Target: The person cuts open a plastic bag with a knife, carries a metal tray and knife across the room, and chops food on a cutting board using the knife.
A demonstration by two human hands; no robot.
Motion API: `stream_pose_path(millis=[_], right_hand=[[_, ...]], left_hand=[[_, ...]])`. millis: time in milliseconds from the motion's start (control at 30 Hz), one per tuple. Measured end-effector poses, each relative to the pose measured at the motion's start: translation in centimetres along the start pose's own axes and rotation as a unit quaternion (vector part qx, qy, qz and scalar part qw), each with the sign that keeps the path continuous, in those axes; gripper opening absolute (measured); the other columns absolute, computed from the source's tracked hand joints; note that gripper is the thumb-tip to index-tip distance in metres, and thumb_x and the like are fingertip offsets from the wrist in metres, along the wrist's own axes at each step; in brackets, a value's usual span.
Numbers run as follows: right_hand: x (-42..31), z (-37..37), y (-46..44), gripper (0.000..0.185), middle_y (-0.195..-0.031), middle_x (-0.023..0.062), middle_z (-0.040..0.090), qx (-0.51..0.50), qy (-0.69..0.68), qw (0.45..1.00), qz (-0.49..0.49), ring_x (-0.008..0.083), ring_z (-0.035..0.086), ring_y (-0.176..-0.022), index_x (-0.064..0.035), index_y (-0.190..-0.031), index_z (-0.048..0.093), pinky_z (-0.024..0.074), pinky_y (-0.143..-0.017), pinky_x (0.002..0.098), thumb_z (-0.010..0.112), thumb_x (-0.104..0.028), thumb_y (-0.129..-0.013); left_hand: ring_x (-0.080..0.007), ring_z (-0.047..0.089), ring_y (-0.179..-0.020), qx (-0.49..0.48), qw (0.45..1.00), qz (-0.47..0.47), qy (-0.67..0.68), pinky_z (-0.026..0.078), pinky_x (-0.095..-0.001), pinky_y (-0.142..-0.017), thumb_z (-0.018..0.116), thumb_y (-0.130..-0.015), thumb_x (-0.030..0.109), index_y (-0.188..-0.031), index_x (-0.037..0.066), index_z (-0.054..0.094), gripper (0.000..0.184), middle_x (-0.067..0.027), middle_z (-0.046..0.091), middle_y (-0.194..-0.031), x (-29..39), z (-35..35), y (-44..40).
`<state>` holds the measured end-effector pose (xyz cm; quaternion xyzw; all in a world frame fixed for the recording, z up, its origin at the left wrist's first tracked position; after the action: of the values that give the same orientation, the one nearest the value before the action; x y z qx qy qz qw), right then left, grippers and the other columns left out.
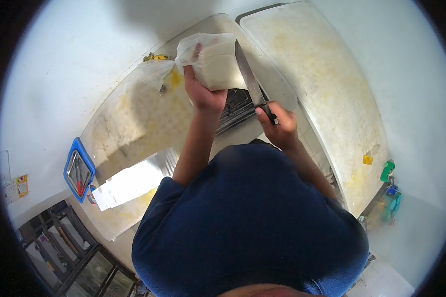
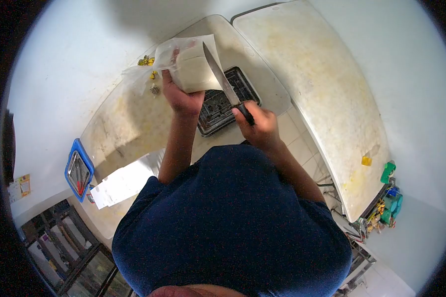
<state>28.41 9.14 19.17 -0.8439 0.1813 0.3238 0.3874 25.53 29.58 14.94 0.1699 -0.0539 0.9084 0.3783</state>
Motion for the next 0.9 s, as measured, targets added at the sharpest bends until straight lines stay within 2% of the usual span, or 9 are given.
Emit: stream_pose_path(millis=[200, 400, 467, 633, 767, 867, 900], right_hand=[[0.4, 0.0, 0.3, 0.012, -0.062, 0.0088, 0.056, -0.006, 0.011, 1.000, 0.014, 0.0186, 0.057, -0.051, -0.0004, -0.084, 0.062, 0.0440, -0.049, 0.0294, 0.070, -0.008, -0.088], [0.2, -0.4, 0.4, 0.015, -0.059, 0.0093, 0.052, -0.001, 0.009, 1.000, 0.017, 0.0185, 0.049, -0.047, -0.0007, -0.081, 0.060, 0.0401, -0.047, 0.0300, 0.069, -0.009, -0.089], [0.6, -0.5, 0.5, 0.016, -0.059, 0.0078, 0.051, -0.014, -0.006, 0.997, 0.070, 0.0155, 0.047, -0.047, -0.0011, -0.081, 0.059, 0.0386, -0.047, 0.0289, 0.068, -0.011, -0.090], [0.1, -2.7, -1.8, 0.019, -0.056, 0.0007, 0.050, -0.088, -0.008, 0.982, 0.169, 0.0062, 0.042, -0.051, -0.0021, -0.081, 0.059, 0.0338, -0.048, 0.0243, 0.065, -0.015, -0.094], [-1.3, -3.8, -3.0, 0.020, -0.056, 0.0006, 0.051, -0.080, 0.015, 0.984, 0.159, 0.0062, 0.042, -0.051, -0.0025, -0.082, 0.060, 0.0336, -0.047, 0.0246, 0.065, -0.017, -0.095], [-1.0, -3.0, -2.9, 0.021, -0.055, 0.0024, 0.052, -0.098, -0.012, 0.978, 0.184, 0.0061, 0.044, -0.050, -0.0022, -0.082, 0.060, 0.0338, -0.046, 0.0251, 0.065, -0.018, -0.095], [-1.4, -2.8, -3.1, 0.020, -0.056, 0.0038, 0.052, -0.111, 0.008, 0.976, 0.186, 0.0081, 0.046, -0.049, -0.0024, -0.083, 0.060, 0.0349, -0.046, 0.0260, 0.065, -0.018, -0.095]], left_hand=[[-0.0297, 0.054, -0.123, 0.005, 1.000, -0.002, 0.016, 0.047, -0.0445, -0.102, 0.036, -0.104, 0.040, -0.138, 0.008, 0.048, 0.049, -0.0106, 0.054, -0.136, -0.3, -0.7, -0.3], [-0.0301, 0.053, -0.123, 0.004, 1.000, -0.001, 0.022, 0.046, -0.0457, -0.103, 0.035, -0.104, 0.038, -0.138, 0.008, 0.048, 0.047, -0.0108, 0.053, -0.136, -0.4, -1.3, -0.6], [-0.0305, 0.053, -0.124, -0.002, 1.000, -0.001, 0.023, 0.046, -0.0464, -0.103, 0.034, -0.105, 0.037, -0.139, 0.008, 0.047, 0.047, -0.0110, 0.054, -0.136, -0.3, -1.5, -0.7], [-0.0351, 0.052, -0.125, -0.017, 0.999, -0.008, 0.039, 0.046, -0.0522, -0.102, 0.034, -0.100, 0.049, -0.140, 0.008, 0.045, 0.058, -0.0122, 0.052, -0.138, -0.2, -1.0, 0.2], [-0.0372, 0.051, -0.125, -0.059, 0.994, -0.025, 0.088, 0.045, -0.0553, -0.102, 0.039, -0.093, 0.061, -0.140, 0.007, 0.044, 0.072, -0.0125, 0.051, -0.138, -0.7, -0.3, 0.4], [-0.0365, 0.049, -0.127, -0.094, 0.985, -0.033, 0.143, 0.043, -0.0546, -0.105, 0.043, -0.089, 0.065, -0.141, 0.009, 0.043, 0.077, -0.0123, 0.049, -0.141, -1.3, 0.1, 1.1], [-0.0362, 0.048, -0.128, -0.064, 0.993, -0.009, 0.101, 0.042, -0.0544, -0.106, 0.044, -0.088, 0.067, -0.141, 0.010, 0.043, 0.078, -0.0123, 0.048, -0.142, -1.2, -0.2, 1.3]])
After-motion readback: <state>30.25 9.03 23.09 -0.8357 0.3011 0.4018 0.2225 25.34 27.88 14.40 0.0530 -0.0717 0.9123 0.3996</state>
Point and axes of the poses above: each hand's wrist, its own y-axis away from the middle knuckle, its own z-axis out of the palm, x = y × z, the point moved 9 cm from there along -y, towards the middle knuckle
